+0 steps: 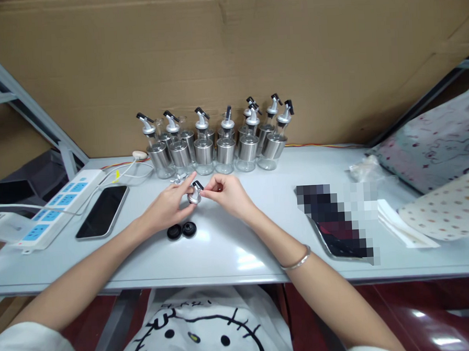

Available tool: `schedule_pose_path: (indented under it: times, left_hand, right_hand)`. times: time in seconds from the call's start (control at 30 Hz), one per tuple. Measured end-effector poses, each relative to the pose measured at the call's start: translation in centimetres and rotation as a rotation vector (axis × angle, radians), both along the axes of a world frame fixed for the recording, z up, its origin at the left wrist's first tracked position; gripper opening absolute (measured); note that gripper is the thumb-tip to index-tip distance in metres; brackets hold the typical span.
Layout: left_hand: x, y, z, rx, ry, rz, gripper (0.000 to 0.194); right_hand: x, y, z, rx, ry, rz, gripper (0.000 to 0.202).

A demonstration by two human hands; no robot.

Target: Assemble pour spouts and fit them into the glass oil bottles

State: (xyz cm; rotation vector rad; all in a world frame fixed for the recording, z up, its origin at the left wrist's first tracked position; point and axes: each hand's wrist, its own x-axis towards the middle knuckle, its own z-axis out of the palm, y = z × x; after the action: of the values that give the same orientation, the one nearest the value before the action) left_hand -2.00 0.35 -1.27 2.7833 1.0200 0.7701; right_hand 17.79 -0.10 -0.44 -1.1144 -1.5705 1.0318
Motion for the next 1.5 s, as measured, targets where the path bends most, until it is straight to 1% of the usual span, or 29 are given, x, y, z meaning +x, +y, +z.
schedule_pose_path:
  times: [0.17,0.3,0.47,0.6,0.67,0.8,0.93,1.0,1.1,1.17,1.37,1.5]
  left_hand:
    - [0.0,-0.1,0.3,0.009,-0.01,0.012,0.065]
    - [0.1,0.0,0.2,0.019,-0.016,0.009,0.057]
    - [0.2,-0.1,0.1,0.06,0.003,0.009,0.058]
    - [0.1,-0.3,0.6,0.085,-0.026,-0.008,0.054]
    - [0.0,-0.4,1.0,0.084,-0.063,-0.021,0.052]
    - [0.0,-0.6,1.5,0.102,-0.135,-0.037,0.057]
    - [0.1,-0.6,1.4,0.1,-0.132,-0.059,0.058]
    - [0.0,-0.5,1.4,0.078,-0.111,-0.065,0.059]
    - [0.0,-0.6,1.5,0.049,-0.098,-0.08,0.059]
    - [0.0,-0.8,1.6,0.047,-0.089,-0.086,0.06]
    - [0.3,-1.3,1.9,0.057,-0.011,-0.065,0.062]
    - [0.3,-1.4,1.9,0.037,-0.013,-0.084,0.063]
  right_hand:
    - [-0.1,-0.3,0.1,0.012,0.0,0.016,0.03]
    - [-0.1,-0.4,0.2,-0.013,0.02,0.031,0.035]
    - [-0.2,-0.3,0.2,-0.029,0.031,0.032,0.036]
    - [-0.2,-0.4,0.4,-0.028,0.048,0.053,0.037]
    - [-0.1,-0.5,0.7,-0.027,0.089,0.094,0.037]
    - [0.3,-0.6,1.1,-0.05,0.233,0.205,0.032]
    - [0.4,-0.6,0.9,-0.184,0.292,0.344,0.032]
    - [0.3,-0.6,0.8,-0.246,0.329,0.384,0.032]
    - [0.3,-0.8,0.6,-0.308,0.376,0.425,0.032]
    - [0.4,-0.8,0.7,-0.321,0.373,0.446,0.032]
    - [0.7,-0.8,1.2,-0.263,0.308,0.485,0.03]
    - [0.6,-0.8,1.2,-0.277,0.322,0.482,0.03]
